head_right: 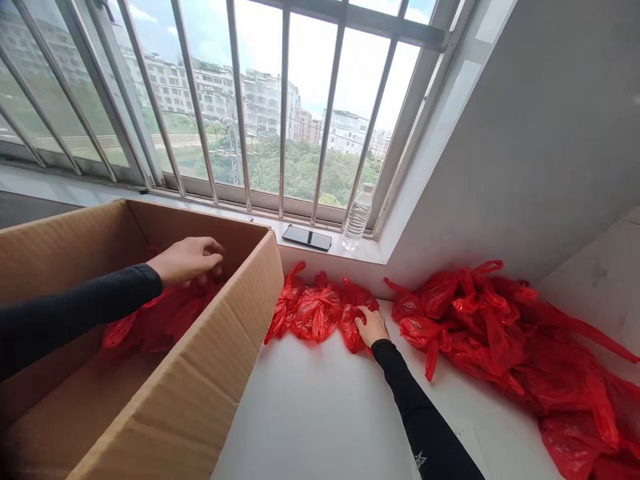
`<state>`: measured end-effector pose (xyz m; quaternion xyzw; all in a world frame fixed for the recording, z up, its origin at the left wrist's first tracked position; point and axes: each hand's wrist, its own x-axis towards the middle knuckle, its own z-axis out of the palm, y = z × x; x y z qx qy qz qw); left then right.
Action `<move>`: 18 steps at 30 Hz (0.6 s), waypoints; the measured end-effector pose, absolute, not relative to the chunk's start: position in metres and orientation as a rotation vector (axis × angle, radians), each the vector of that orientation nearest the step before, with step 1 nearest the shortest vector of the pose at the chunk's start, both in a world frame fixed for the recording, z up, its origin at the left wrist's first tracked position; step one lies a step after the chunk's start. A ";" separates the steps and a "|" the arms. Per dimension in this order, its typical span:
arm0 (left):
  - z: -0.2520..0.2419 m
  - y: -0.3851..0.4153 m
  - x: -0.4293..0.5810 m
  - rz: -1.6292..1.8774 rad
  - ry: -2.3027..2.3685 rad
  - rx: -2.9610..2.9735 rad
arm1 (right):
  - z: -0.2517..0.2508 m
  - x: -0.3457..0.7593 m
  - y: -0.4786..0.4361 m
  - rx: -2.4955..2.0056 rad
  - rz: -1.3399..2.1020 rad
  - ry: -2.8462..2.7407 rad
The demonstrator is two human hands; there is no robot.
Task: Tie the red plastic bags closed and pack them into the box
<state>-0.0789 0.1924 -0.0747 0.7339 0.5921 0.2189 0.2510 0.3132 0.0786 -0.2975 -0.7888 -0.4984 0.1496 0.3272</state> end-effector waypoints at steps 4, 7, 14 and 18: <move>-0.039 0.171 -0.056 0.832 1.518 1.965 | -0.281 0.317 0.066 -2.033 0.382 -1.280; -0.013 0.135 -0.029 0.994 1.285 1.863 | -0.248 0.318 0.051 -1.915 0.323 -1.230; 0.002 0.051 0.012 0.569 0.787 1.770 | -0.121 0.257 -0.007 -1.539 0.070 -1.230; -0.002 0.030 0.020 0.455 0.536 1.507 | -0.076 0.193 -0.039 -1.277 -0.273 -1.399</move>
